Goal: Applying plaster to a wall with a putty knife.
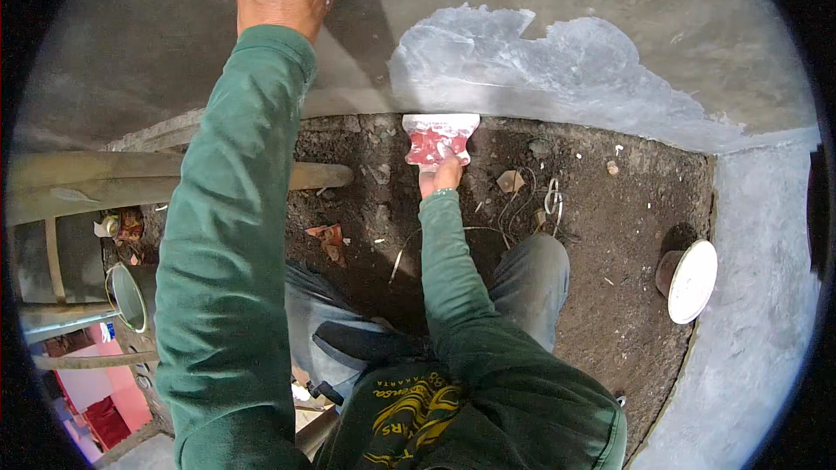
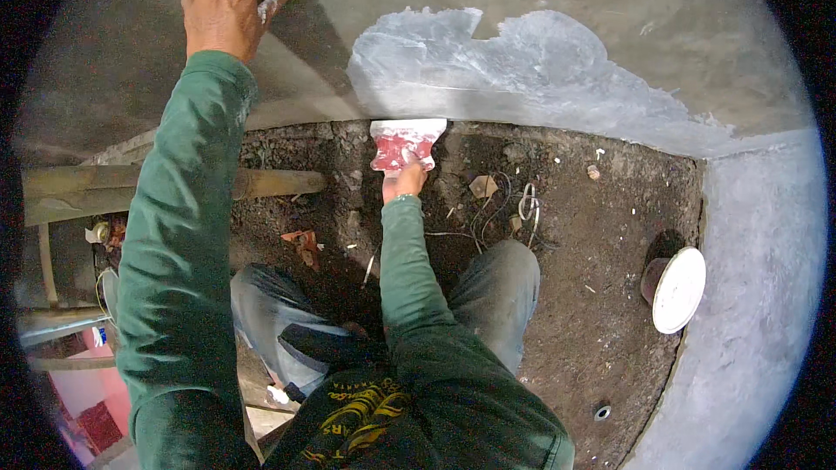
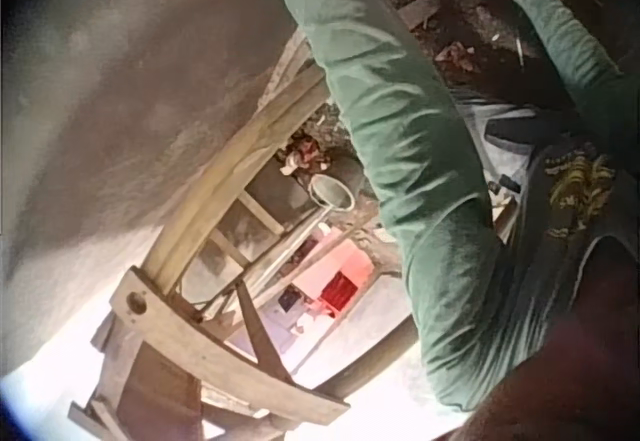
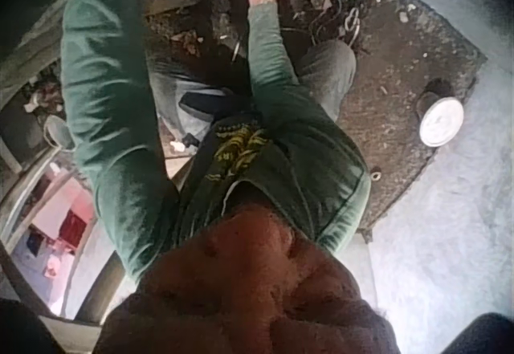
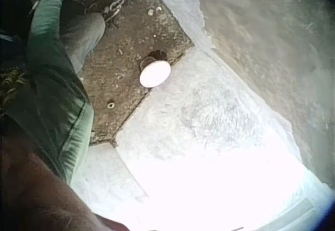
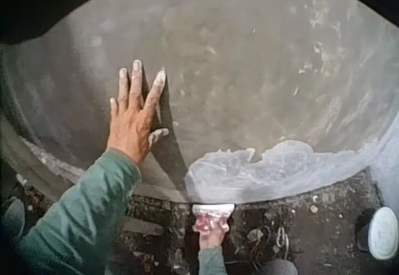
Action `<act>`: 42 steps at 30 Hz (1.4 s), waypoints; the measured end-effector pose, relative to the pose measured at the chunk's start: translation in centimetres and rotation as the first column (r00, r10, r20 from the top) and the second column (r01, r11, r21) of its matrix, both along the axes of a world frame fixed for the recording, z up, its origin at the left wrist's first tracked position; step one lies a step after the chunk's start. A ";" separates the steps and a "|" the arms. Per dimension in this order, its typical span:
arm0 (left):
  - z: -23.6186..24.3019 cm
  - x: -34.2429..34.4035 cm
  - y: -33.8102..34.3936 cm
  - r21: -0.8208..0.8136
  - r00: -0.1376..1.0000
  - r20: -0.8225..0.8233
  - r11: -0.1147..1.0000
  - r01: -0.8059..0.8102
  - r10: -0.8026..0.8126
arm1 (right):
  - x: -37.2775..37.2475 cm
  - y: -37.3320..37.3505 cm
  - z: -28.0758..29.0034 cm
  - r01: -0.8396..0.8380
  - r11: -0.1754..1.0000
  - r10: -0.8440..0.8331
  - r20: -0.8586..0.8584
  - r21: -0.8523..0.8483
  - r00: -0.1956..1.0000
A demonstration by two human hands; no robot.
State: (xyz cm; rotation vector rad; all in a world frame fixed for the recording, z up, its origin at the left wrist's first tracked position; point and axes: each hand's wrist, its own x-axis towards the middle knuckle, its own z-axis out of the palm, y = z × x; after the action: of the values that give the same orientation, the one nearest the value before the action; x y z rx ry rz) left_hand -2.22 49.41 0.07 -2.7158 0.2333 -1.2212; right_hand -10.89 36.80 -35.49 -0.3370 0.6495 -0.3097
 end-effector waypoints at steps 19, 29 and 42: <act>1.1 -1.5 -0.4 -0.088 0.994 -0.081 0.994 0.065 -0.072 | -0.8 0.0 21.7 -0.023 1.000 0.023 0.540 -0.006 0.841; 0.3 -0.2 0.0 0.015 1.000 -0.019 1.000 -0.004 0.004 | -2.1 -29.3 9.9 0.074 0.648 -0.350 -0.211 -0.758 0.913; 0.3 -0.2 0.3 0.048 0.998 -0.023 0.997 -0.055 0.056 | 2.3 -10.3 8.9 0.177 0.817 -0.276 -0.103 -0.549 0.955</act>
State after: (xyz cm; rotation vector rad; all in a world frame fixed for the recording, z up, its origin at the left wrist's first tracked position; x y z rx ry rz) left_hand -2.44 49.72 0.32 -2.6795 0.1865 -1.1534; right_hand -8.59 26.55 -26.63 -0.8373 0.7776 -0.7046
